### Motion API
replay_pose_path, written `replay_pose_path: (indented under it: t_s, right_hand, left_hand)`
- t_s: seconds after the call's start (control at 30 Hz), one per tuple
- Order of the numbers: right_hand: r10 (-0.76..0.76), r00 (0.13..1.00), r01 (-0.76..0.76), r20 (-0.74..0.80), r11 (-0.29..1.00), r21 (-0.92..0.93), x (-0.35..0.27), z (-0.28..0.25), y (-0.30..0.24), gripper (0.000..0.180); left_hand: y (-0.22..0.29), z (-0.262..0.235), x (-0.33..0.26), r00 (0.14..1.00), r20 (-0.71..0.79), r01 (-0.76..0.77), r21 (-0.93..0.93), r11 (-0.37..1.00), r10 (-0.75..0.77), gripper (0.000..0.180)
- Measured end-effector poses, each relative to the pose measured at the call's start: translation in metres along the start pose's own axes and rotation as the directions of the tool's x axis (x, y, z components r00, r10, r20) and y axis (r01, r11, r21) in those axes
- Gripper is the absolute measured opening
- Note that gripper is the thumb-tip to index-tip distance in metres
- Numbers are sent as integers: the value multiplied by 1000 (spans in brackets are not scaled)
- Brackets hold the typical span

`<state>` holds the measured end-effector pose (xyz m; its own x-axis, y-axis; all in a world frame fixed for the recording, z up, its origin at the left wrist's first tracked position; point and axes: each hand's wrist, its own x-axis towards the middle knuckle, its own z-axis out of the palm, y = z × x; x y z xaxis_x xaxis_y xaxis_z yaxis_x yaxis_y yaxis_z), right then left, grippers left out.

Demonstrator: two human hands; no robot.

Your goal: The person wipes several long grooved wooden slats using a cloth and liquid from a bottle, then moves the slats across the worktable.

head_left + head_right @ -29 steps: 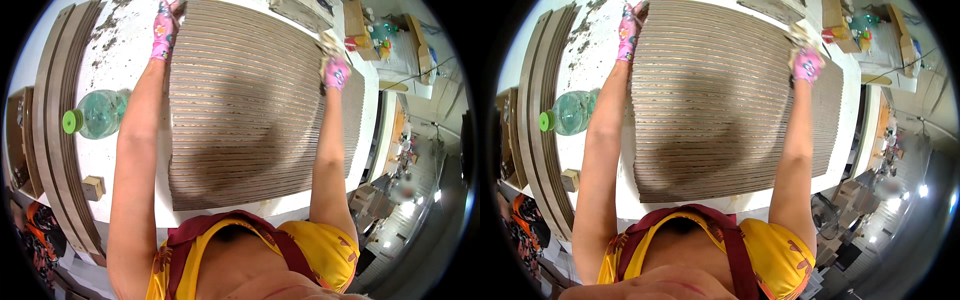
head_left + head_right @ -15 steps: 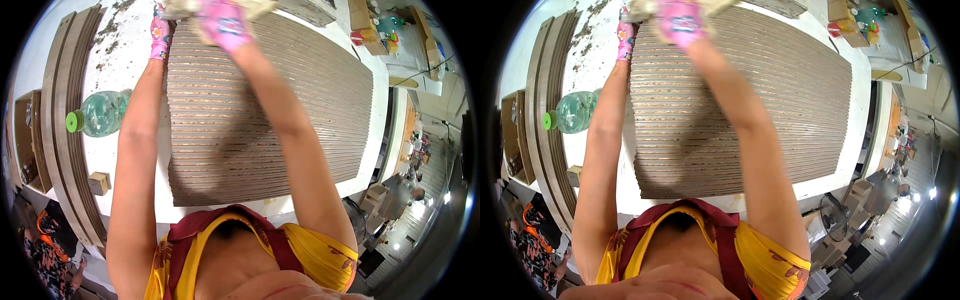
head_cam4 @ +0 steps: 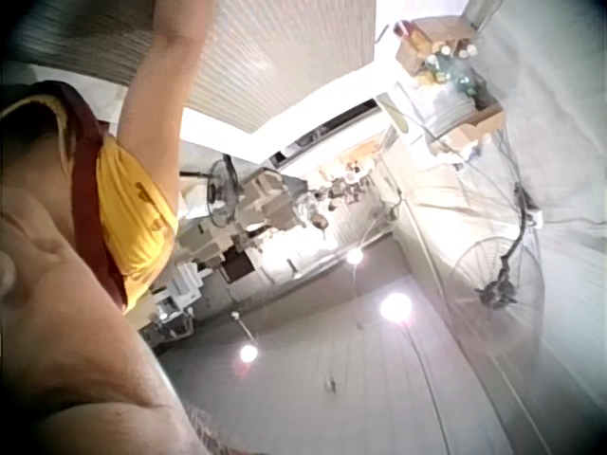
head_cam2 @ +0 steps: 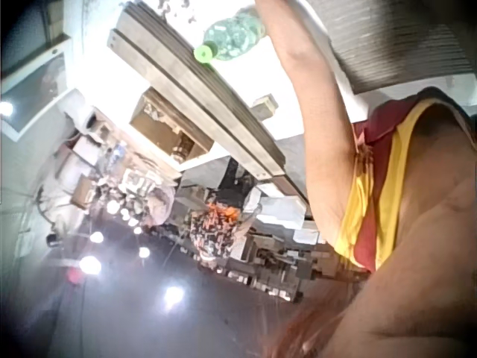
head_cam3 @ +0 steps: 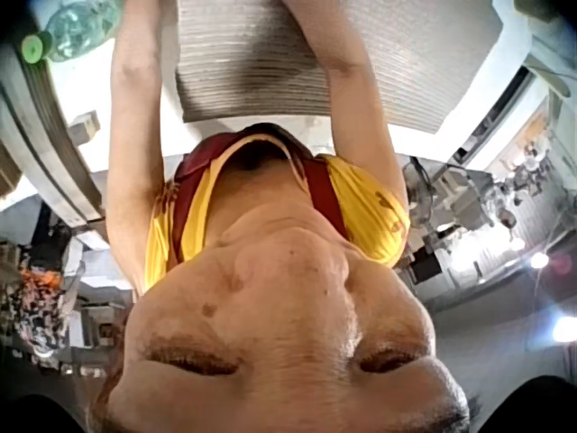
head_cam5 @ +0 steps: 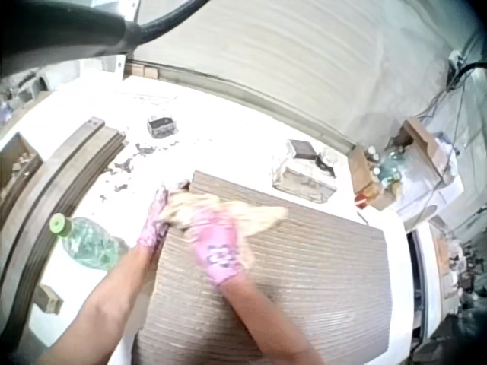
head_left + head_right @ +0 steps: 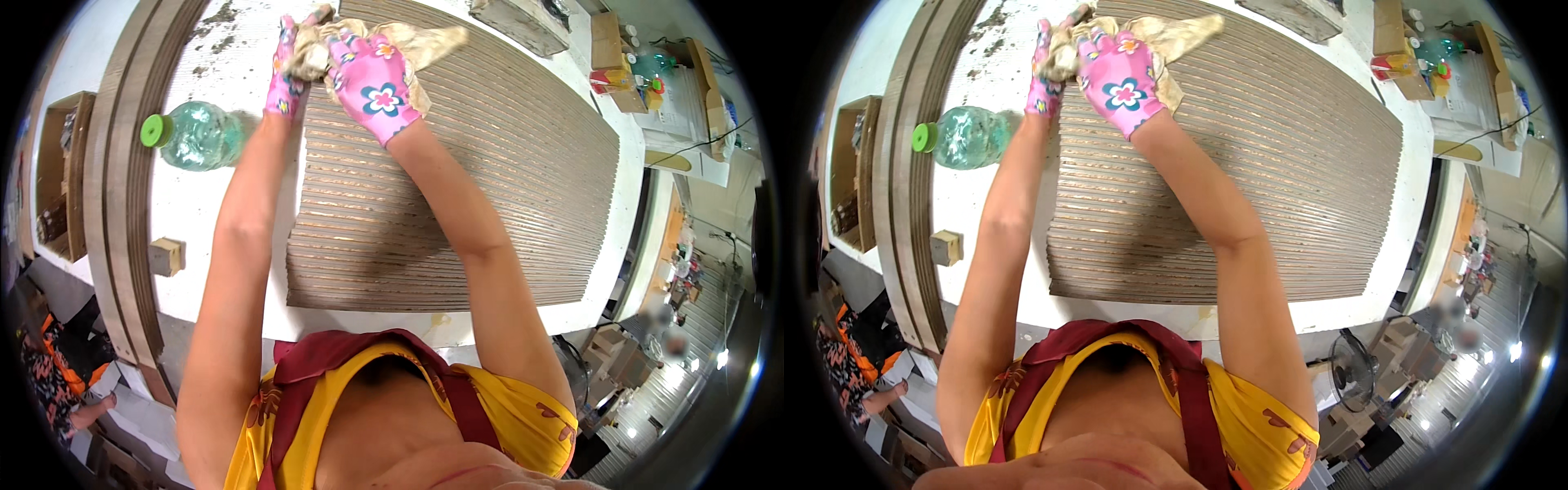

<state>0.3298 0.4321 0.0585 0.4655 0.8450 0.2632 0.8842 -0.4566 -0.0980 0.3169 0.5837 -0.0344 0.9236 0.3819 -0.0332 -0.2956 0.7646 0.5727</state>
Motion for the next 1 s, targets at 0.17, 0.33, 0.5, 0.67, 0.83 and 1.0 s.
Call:
replay_pose_path:
  t_s: [0.17, 0.33, 0.5, 0.67, 0.83, 1.0]
  right_hand:
    - [353, 935, -352, -19, 925, -142, -72, -15, 119, 31]
    - [650, 717, -696, -253, 693, -190, -169, -47, 225, 32]
    - [334, 942, -336, -39, 930, -151, -61, -4, 12, 28]
    - [124, 992, -124, -38, 992, 20, -90, 34, -16, 32]
    - [427, 877, -474, -219, 844, -253, -201, -67, 146, 30]
    - [704, 690, -712, -170, 618, -333, -205, -53, 139, 27]
  left_hand:
    - [13, 21, -89, 973, -87, -169, 367, 915, 215, 88]
    - [-6, 21, -154, 978, -44, -176, 344, 922, 203, 86]
    - [-13, 15, -159, 977, -23, -206, 181, 962, 213, 73]
    - [-4, 12, -181, 959, -281, -19, 19, 1000, 24, 55]
    - [-3, 12, -213, 990, -39, -121, 259, 958, 136, 79]
    - [-8, 14, -213, 990, -35, -122, 300, 946, 138, 81]
